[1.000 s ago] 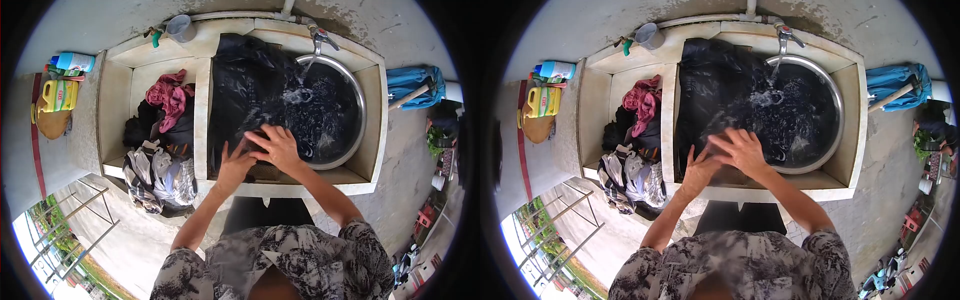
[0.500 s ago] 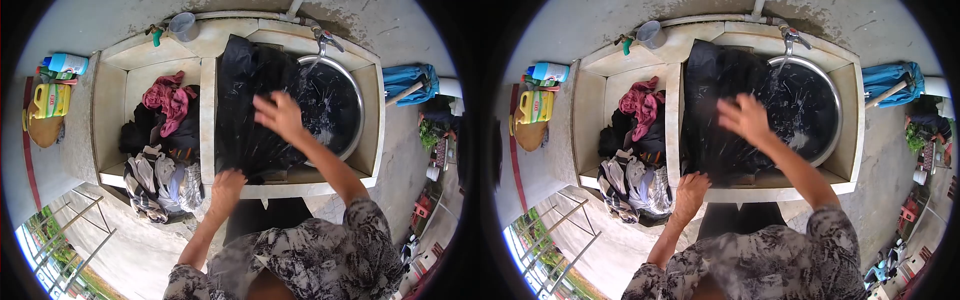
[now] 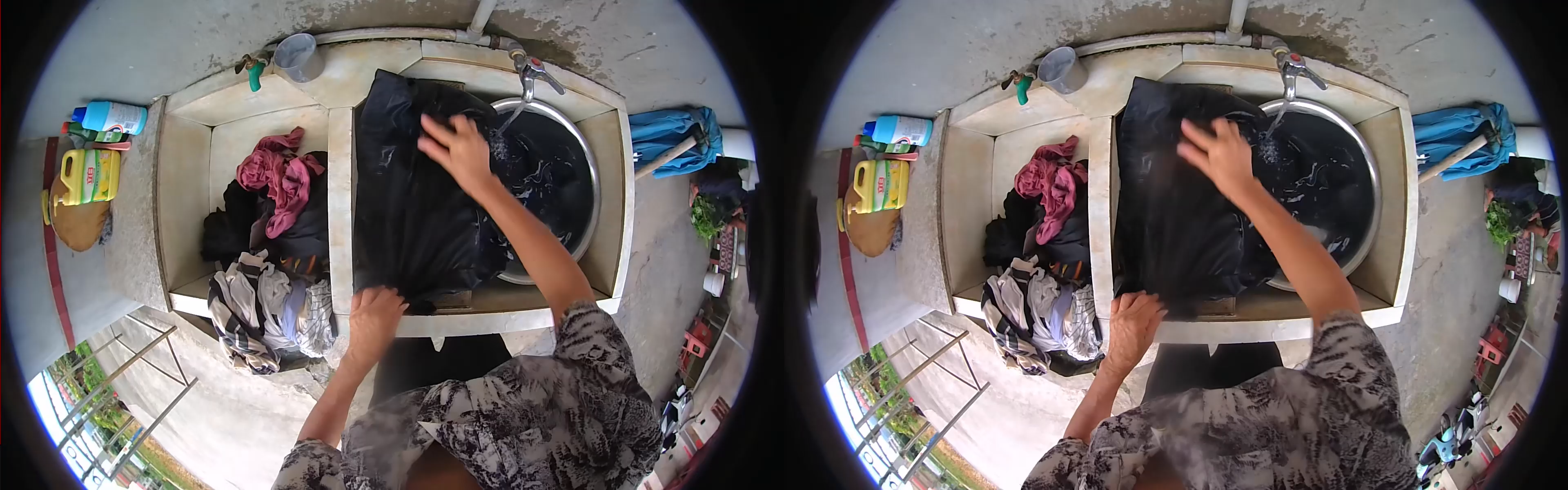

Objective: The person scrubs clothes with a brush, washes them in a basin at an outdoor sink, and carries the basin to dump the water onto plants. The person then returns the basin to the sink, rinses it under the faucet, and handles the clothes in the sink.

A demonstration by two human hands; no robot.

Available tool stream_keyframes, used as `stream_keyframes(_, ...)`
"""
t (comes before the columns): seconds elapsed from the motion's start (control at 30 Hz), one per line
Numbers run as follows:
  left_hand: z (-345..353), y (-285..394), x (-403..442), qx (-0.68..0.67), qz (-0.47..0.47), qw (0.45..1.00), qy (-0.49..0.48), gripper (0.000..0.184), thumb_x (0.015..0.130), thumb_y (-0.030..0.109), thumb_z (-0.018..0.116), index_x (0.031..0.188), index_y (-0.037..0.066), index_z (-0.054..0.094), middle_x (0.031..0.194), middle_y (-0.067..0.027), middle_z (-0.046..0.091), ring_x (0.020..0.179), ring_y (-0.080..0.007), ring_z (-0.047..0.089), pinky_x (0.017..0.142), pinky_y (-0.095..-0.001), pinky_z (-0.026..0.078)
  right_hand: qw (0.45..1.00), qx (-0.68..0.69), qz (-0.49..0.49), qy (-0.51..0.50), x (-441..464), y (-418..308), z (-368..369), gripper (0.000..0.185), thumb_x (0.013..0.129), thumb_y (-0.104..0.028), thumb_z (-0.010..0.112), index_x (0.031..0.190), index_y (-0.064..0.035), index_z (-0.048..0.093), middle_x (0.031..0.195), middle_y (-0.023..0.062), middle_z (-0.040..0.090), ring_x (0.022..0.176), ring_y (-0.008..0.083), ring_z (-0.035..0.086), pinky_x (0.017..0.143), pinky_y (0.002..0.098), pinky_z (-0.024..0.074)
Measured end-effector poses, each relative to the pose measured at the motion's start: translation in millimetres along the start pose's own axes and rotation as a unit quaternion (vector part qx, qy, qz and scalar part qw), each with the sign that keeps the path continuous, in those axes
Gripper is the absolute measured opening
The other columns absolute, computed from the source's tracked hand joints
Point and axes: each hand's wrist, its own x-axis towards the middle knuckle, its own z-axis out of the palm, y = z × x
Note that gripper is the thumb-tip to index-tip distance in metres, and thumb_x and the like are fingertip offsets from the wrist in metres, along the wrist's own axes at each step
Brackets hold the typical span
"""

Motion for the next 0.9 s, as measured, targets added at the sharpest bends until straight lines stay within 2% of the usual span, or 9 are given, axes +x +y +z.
stream_keyframes(0.1,1.4,5.2,9.6,0.029,0.006,0.999,0.033,0.015,0.078,0.02,0.071,0.085,0.008,0.067,0.094,-0.0036,0.065,0.1,-0.0245,0.058,0.085,-0.0388,0.043,0.998,-0.037,0.041,-0.012,58.1,17.6,43.5,0.04,0.084,-0.05,0.063,0.117,-0.0279,0.068,0.096,0.0127,0.057,0.092,0.0324,0.058,0.076,0.043,0.0502)
stream_keyframes(0.17,-11.8,11.5,24.2,0.024,-0.009,0.999,-0.031,0.017,0.079,0.023,0.071,0.082,0.008,0.065,0.086,-0.0044,0.063,0.095,-0.0255,0.058,0.081,-0.0398,0.044,0.996,-0.007,0.066,-0.053,71.1,22.8,52.9,0.043,0.084,-0.054,0.061,0.117,-0.0279,0.068,0.101,0.0151,0.059,0.098,0.0344,0.058,0.079,0.0442,0.0511)
stream_keyframes(0.3,-48.7,12.9,84.5,-0.037,-0.06,0.997,-0.029,0.024,0.081,0.029,0.072,0.08,0.006,0.062,0.075,-0.006,0.058,0.086,-0.0282,0.058,0.074,-0.0428,0.045,0.977,0.138,0.127,-0.099,55.0,24.0,1.5,0.042,0.083,-0.05,0.066,0.116,-0.0243,0.069,0.09,0.0142,0.06,0.086,0.0312,0.061,0.076,0.0377,0.0492)
stream_keyframes(0.4,-90.2,-12.6,163.3,0.067,0.056,0.985,0.15,0.022,0.081,0.021,0.073,0.085,0.002,0.062,0.094,-0.0127,0.066,0.088,-0.0348,0.062,0.078,-0.0458,0.047,0.964,0.204,0.17,0.028,-4.4,34.1,-38.8,0.038,0.084,-0.037,0.071,0.118,-0.0204,0.068,0.089,0.0136,0.06,0.085,0.0288,0.061,0.075,0.0362,0.0479)
stream_keyframes(0.5,-118.1,-54.0,243.1,0.139,0.101,0.944,0.281,0.025,0.083,0.018,0.07,0.099,0.002,0.059,0.105,-0.0168,0.066,0.096,-0.0369,0.061,0.087,-0.0454,0.045,0.96,0.15,0.235,0.006,-78.6,64.4,-70.9,0.039,0.086,-0.034,0.07,0.12,-0.0159,0.067,0.09,0.0139,0.061,0.084,0.0282,0.062,0.078,0.0351,0.0475)
stream_keyframes(0.67,-118.0,-135.8,329.6,0.178,0.005,0.947,0.265,0.029,0.079,0.017,0.07,0.103,0.006,0.059,0.093,-0.0147,0.069,0.091,-0.0357,0.065,0.089,-0.046,0.045,0.905,0.155,0.395,-0.027,-165.8,101.4,-108.7,0.043,0.088,-0.04,0.066,0.123,-0.0146,0.065,0.098,0.0151,0.065,0.093,0.0246,0.063,0.085,0.0327,0.047)
stream_keyframes(0.83,-125.9,-150.5,352.3,0.221,-0.007,0.959,0.179,0.029,0.078,0.02,0.07,0.102,0.006,0.062,0.089,-0.0192,0.068,0.086,-0.0394,0.065,0.077,-0.047,0.051,0.847,0.24,0.474,0.014,-216.2,143.8,-103.4,0.045,0.088,-0.039,0.067,0.125,-0.0147,0.064,0.103,0.0174,0.065,0.098,0.0248,0.063,0.091,0.0308,0.0446)
stream_keyframes(0.87,-128.5,-148.6,351.4,0.214,0.003,0.961,0.173,0.031,0.077,0.021,0.073,0.102,0.005,0.061,0.089,-0.0189,0.068,0.085,-0.0393,0.065,0.076,-0.047,0.051,0.817,0.276,0.505,-0.014,-218.0,143.5,-106.0,0.051,0.085,-0.033,0.069,0.131,-0.014,0.059,0.109,0.0179,0.063,0.101,0.0286,0.061,0.092,0.0329,0.0445)
stream_keyframes(0.9,-131.4,-150.0,350.2,0.206,0.014,0.964,0.169,0.034,0.075,0.021,0.075,0.101,0.004,0.061,0.089,-0.0186,0.068,0.084,-0.0392,0.065,0.074,-0.0469,0.051,0.839,0.231,0.49,-0.047,-225.3,148.0,-102.2,0.055,0.084,-0.031,0.069,0.135,-0.0155,0.054,0.111,0.0185,0.061,0.103,0.0316,0.06,0.093,0.0353,0.0445)
